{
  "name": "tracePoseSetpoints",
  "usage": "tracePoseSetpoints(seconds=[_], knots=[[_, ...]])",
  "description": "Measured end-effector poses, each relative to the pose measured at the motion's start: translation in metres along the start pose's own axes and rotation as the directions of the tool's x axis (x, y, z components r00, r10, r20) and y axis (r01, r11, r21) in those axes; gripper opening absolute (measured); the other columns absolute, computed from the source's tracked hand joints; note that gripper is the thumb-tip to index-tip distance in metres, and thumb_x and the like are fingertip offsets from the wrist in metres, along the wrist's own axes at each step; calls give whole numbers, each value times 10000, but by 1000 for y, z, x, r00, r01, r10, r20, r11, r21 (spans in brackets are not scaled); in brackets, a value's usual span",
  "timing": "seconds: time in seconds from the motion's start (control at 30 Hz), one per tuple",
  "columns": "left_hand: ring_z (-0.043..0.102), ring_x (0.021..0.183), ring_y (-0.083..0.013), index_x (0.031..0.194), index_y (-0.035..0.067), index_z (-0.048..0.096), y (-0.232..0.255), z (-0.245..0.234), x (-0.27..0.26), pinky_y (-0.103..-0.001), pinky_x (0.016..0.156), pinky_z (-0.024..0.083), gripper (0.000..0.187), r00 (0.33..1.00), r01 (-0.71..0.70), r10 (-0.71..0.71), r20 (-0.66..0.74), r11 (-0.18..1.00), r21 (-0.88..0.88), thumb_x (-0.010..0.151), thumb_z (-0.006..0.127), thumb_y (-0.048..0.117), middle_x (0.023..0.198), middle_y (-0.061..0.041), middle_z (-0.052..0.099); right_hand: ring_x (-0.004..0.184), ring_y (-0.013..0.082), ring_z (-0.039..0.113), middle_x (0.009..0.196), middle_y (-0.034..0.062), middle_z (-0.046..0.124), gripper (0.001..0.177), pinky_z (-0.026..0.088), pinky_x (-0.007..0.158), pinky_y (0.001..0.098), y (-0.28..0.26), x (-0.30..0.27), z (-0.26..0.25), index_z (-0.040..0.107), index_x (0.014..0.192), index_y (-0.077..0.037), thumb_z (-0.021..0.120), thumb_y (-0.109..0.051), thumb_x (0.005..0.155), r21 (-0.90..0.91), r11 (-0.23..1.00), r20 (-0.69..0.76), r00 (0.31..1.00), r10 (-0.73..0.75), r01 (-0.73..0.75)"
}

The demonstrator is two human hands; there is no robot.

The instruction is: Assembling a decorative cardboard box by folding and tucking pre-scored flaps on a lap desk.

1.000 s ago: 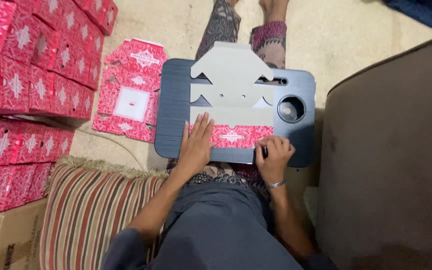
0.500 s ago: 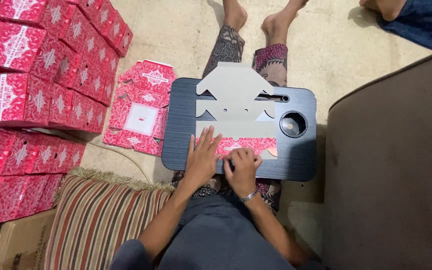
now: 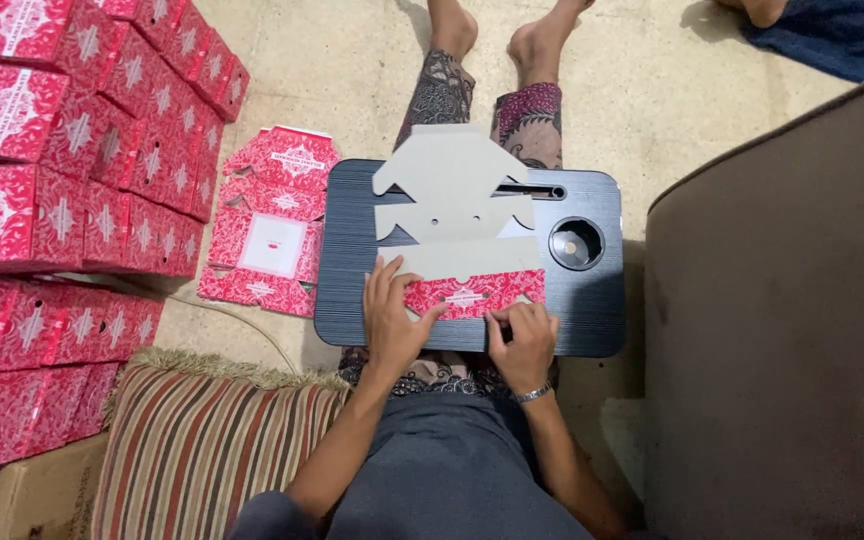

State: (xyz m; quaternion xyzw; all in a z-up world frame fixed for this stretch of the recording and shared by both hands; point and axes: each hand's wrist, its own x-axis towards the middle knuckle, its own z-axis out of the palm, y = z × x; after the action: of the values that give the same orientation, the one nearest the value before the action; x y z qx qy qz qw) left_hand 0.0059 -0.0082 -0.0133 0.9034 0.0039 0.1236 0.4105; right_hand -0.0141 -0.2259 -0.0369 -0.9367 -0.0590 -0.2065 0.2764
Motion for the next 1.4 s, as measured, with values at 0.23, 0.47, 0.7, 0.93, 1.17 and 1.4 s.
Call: tracePoseSetpoints(seconds=[0.23,0.47,0.7,0.93,1.17,1.4], knots=[[494,1345,-400,718,135,695,2,-12,-11,-653,1176,264,225,980,-128,100,-173,978,-163,679,907,66,1247,-32,607,739,192,612,649,-47,588,194,404,764,345,-4,1,-8,663,788,-195,788,-310,882,55,998,3,1000,-27,26],[505,1349,-345,653,218,753,9,-48,-30,-798,1136,18,198,959,-242,253,-129,965,96,784,821,85,1211,5,683,611,219,577,567,17,565,547,393,731,321,-7,8,-14,642,693,-155,485,-571,1012,311,926,-24,972,233,-214],[527,1310,-337,766,226,752,21,-66,-36,-800,1107,-100,167,983,-158,166,-82,983,98,851,790,365,1215,-12,695,690,282,686,654,56,666,184,447,744,317,-24,19,-20,675,813,-140,781,-245,922,225,947,-61,966,250,-231],[632,1120,-275,1062,245,775,28,-42,-22,-821,1079,-104,180,995,-103,102,14,989,108,908,721,323,1140,-15,720,820,223,704,833,24,726,135,415,832,315,-40,20,-17,704,944,-134,780,-243,929,149,975,-94,980,178,-163],[374,1340,-397,1328,212,630,44,-30,3,-876,983,-92,592,959,-86,20,284,971,222,769,823,178,1396,-159,488,1131,223,605,1202,35,723,285,310,986,444,-59,9,-10,713,1208,-159,716,-197,925,54,998,-10,1000,28,-27],[433,1437,-275,1460,145,510,44,-4,2,-718,1112,-189,626,963,-102,105,248,995,-23,884,411,-78,1502,-134,532,1406,339,455,1496,69,571,526,223,1111,634,-71,8,-16,633,1370,-125,711,-335,894,-106,985,250,962,-110,140]])
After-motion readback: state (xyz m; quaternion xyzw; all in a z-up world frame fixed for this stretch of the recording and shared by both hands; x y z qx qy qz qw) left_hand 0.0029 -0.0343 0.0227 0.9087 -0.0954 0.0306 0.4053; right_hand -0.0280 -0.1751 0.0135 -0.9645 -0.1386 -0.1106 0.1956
